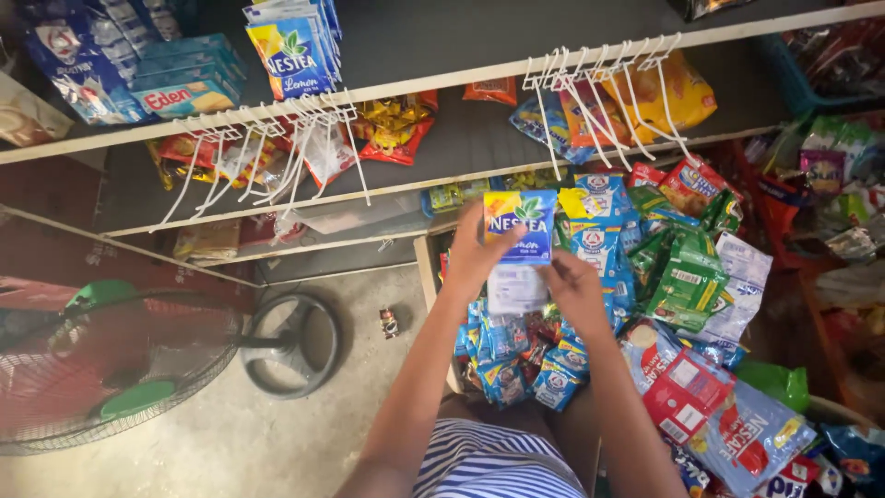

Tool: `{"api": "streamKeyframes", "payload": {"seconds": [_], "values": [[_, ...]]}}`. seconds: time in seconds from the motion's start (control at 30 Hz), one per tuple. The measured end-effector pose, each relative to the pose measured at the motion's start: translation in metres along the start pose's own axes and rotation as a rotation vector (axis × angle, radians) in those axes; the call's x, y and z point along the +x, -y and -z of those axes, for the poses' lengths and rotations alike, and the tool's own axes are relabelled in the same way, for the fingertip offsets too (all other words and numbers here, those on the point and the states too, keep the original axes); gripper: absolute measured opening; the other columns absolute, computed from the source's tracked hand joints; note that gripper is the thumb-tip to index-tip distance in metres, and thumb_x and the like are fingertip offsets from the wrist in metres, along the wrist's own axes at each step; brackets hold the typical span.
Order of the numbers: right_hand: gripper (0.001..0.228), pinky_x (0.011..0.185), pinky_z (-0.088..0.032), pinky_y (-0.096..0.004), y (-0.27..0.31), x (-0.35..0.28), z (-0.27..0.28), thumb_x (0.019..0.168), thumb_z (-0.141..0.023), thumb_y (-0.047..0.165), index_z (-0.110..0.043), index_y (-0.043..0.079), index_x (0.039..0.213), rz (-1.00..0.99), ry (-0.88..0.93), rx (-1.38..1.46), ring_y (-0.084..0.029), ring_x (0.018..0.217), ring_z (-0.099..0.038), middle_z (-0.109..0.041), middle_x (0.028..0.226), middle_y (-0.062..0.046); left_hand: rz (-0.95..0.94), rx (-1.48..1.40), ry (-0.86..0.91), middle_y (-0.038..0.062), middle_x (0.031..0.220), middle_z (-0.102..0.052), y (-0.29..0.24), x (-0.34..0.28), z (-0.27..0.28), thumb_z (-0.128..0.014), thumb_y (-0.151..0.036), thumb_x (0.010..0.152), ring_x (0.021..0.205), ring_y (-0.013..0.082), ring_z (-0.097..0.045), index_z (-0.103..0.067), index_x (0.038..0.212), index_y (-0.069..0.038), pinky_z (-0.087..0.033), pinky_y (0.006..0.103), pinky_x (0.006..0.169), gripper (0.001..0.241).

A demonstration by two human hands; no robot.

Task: Organizing and restocking powdered drink sachets from a large bin onto grocery store shelves.

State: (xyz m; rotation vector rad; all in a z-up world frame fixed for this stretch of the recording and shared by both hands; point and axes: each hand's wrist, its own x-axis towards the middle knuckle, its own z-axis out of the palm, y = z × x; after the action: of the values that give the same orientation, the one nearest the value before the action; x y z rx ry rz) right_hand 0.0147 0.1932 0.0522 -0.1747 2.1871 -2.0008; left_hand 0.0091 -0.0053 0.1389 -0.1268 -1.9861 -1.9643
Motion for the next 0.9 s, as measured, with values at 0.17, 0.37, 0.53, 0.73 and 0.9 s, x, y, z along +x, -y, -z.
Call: {"api": "streamKeyframes", "payload": {"seconds": [0.17,0.37,0.53,0.73,0.9], "values": [[0.025,0.073,-0.05,-0.026,0.031,-0.01,-0.01,0.092,-0.075,0.008,-0.069,0.001,0.115,0.061,0.131,-0.099,-0.008,0.083,-0.06,-0.067,0.093,-0.002,0.284,-0.257,-0.006,0.007,0.112,-0.067,-0.01,0.006,-0.006,-0.081,-0.023,0.084,0.103,0.0146,-0.064,-0.056,0.127,-0.004,-0.055,0.0325,0.089,0.053],[0.029,0.078,-0.059,-0.028,-0.033,0.005,0.019,0.094,-0.063,0.003,-0.07,0.001,0.122,-0.065,0.129,0.035,-0.013,0.085,-0.072,-0.075,0.095,-0.003,0.245,-0.067,0.125,0.007,0.125,-0.064,-0.003,0.01,-0.002,-0.08,-0.034,0.09,0.112,0.0124,-0.061,-0.056,0.133,-0.004,-0.051,0.0301,0.096,0.057],[0.024,0.069,-0.06,-0.028,-0.005,0.015,0.02,0.102,-0.053,0.002,-0.066,0.002,0.122,-0.119,-0.136,0.286,-0.011,0.08,-0.069,-0.07,0.095,-0.001,0.455,-0.105,0.194,0.005,0.128,-0.062,-0.005,-0.01,-0.016,-0.077,-0.04,0.085,0.108,0.0149,-0.063,-0.055,0.134,-0.006,-0.052,0.0311,0.093,0.064],[0.034,0.054,-0.038,-0.022,-0.017,0.014,0.022,0.102,-0.055,-0.007,-0.067,0.004,0.132,-0.05,-0.18,0.412,-0.008,0.069,-0.053,-0.07,0.099,-0.004,0.28,0.248,0.314,0.014,0.127,-0.064,0.024,-0.025,-0.023,-0.08,-0.042,0.089,0.124,0.0249,-0.06,-0.056,0.14,-0.005,-0.047,0.0373,0.104,0.068],[0.033,0.08,-0.055,-0.025,0.023,0.001,0.015,0.104,-0.046,0.009,-0.061,0.006,0.132,-0.091,-0.147,0.646,-0.011,0.095,-0.067,-0.07,0.114,-0.007,0.193,0.277,0.245,0.018,0.127,-0.058,0.014,-0.024,-0.027,-0.08,-0.042,0.085,0.122,0.0289,-0.061,-0.052,0.134,-0.003,-0.049,0.0389,0.102,0.069]]}}
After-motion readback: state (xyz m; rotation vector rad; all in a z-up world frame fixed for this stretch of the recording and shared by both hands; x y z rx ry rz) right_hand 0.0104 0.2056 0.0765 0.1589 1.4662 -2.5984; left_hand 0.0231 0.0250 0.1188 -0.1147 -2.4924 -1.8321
